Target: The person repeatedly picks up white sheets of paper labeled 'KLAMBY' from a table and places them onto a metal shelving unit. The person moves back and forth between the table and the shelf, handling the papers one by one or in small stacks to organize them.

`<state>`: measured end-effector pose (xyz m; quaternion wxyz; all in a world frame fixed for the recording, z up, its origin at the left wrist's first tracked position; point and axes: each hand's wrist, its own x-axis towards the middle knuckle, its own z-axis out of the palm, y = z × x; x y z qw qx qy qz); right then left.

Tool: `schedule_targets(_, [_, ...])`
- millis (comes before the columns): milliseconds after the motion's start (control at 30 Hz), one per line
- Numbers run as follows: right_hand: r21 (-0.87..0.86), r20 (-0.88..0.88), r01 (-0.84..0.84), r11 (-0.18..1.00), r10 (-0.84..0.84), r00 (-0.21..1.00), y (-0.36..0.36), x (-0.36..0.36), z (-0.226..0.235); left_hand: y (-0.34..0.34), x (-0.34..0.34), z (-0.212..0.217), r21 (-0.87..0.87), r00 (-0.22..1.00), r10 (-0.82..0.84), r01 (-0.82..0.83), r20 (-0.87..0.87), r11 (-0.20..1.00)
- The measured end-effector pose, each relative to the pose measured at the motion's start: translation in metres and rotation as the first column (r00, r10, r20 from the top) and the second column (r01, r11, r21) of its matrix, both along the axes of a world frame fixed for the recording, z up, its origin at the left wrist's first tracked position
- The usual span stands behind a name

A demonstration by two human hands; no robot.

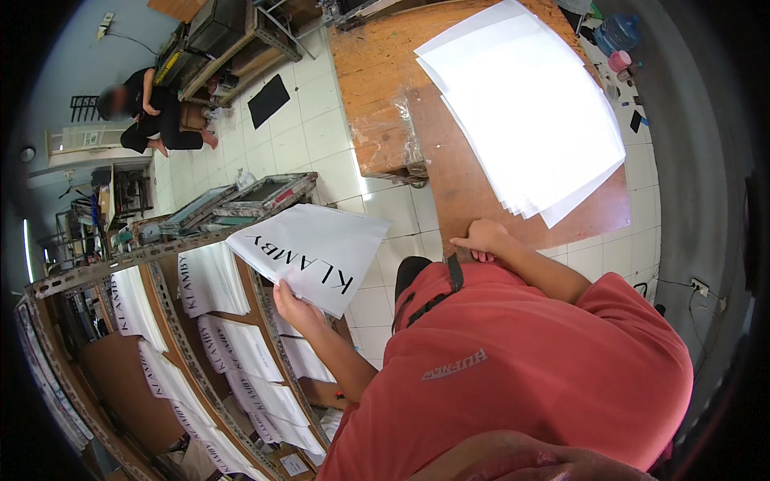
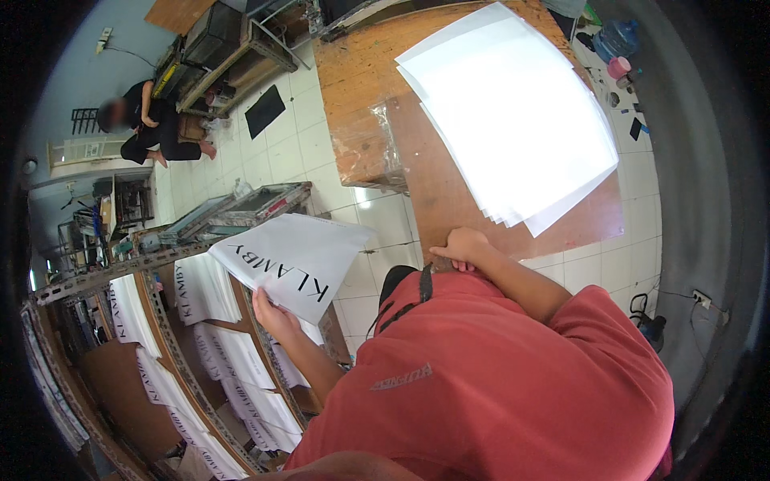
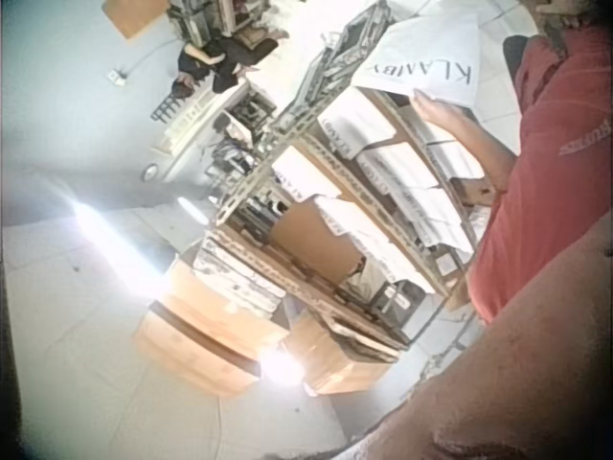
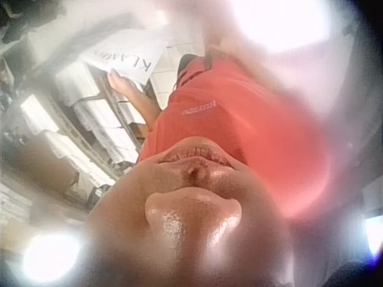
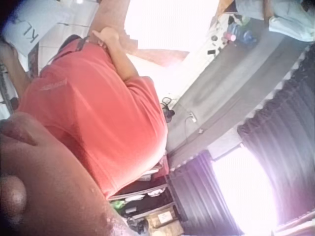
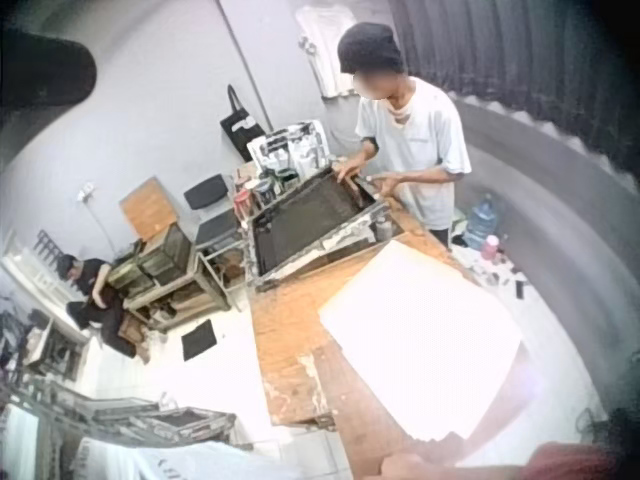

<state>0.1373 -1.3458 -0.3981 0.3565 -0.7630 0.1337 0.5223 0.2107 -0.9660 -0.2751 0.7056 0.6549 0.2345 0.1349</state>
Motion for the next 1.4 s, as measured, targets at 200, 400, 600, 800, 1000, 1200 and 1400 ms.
schedule_targets(200, [0.005,0.010,0.031,1.000,-0.031,0.999,0.000,-0.002,-0.003,0.011,0.000,-0.004,-0.046,0.999,-0.036,0.037,0.020,0.998])
schedule_targets(400, [-0.018,0.024,-0.008,1.000,0.008,1.000,0.001,-0.001,0.006,0.018,0.004,-0.010,-0.042,1.000,-0.012,0.013,0.025,0.999])
schedule_targets(600, [-0.002,0.014,0.032,0.999,-0.032,0.999,0.002,0.000,0.005,0.019,0.005,-0.009,-0.049,0.999,-0.027,0.028,0.032,0.998])
schedule_targets(800, [-0.023,-0.010,0.036,0.999,-0.036,0.999,0.004,0.000,0.000,0.018,0.003,-0.008,-0.065,0.998,-0.051,0.054,0.040,0.996])
schedule_targets(1000, [-0.019,0.020,0.049,0.999,-0.049,0.999,0.006,-0.002,-0.001,0.015,-0.001,-0.007,-0.059,0.999,-0.034,0.036,0.037,0.998])
schedule_targets(1200, [-0.006,0.040,0.050,0.999,-0.049,0.998,0.007,-0.003,-0.004,0.020,0.000,-0.011,-0.062,0.999,0.002,0.001,0.039,0.998])
schedule_targets(1400, [0.055,-0.079,-0.119,0.991,0.123,0.989,0.005,0.003,-0.021,0.025,-0.002,-0.011,-0.061,0.999,0.017,-0.015,0.033,0.998])
